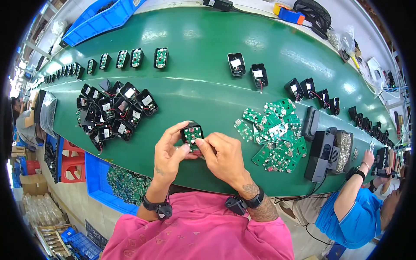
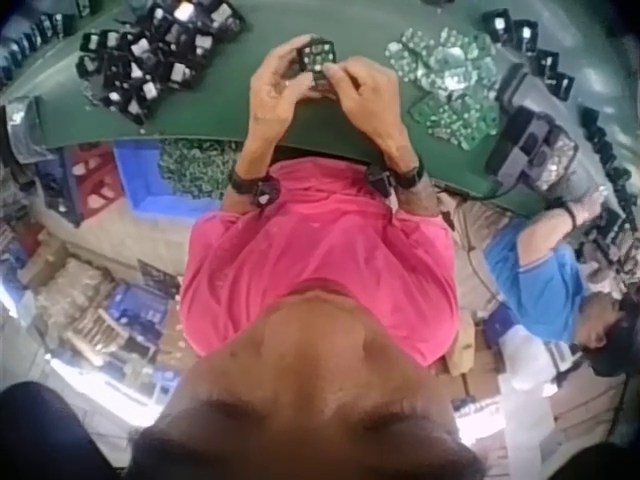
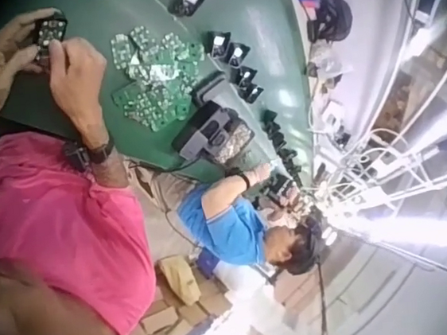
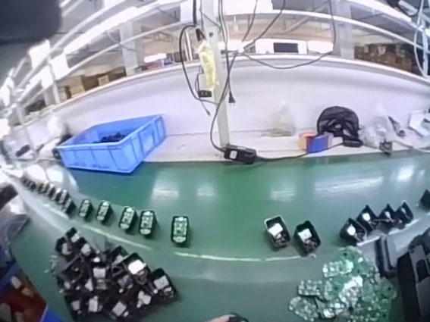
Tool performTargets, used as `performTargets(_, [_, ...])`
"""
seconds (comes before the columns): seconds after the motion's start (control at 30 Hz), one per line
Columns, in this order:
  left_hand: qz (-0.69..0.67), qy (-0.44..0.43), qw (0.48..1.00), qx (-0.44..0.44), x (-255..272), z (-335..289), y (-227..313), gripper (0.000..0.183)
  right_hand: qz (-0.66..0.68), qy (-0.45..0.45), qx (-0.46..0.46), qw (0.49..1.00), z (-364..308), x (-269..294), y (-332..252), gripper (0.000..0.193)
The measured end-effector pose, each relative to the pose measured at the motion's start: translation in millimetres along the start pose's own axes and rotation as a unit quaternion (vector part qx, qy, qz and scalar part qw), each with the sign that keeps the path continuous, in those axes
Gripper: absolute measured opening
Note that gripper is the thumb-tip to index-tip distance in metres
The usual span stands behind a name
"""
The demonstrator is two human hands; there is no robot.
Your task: Assembling electronic circuit boards into their plastic housings on a manufacturing line.
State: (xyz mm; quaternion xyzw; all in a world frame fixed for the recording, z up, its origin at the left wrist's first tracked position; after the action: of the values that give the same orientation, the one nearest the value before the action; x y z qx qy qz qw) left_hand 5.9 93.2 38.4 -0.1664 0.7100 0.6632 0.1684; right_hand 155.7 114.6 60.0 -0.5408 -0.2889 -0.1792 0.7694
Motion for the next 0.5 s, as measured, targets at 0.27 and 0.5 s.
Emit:
performTargets(0.27, [0.024, 0.043, 0.999, -0.013, -3, 1, -12, 0.031, 0.081, -0.006, -0.11, 0.991, -2, -5, 3, 0.023])
performTargets(0.5, [0.01, 0.049, 0.999, -0.013, -10, 2, -15, 0.029, 0.121, -0.018, -0.031, 0.992, -1, -10, 5, 0.039])
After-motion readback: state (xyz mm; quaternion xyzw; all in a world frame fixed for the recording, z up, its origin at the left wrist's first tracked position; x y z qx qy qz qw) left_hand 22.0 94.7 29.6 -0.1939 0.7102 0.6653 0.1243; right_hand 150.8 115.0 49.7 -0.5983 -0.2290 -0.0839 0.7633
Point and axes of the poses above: each hand's wrist, its own z-axis towards the middle knuckle, its own x-axis out of the back of the hand, y = z × x, the point moved 5 cm from there along z, towards the middle knuckle, and after that the axes turned 12 degrees about -z, right-handed, at the moved point
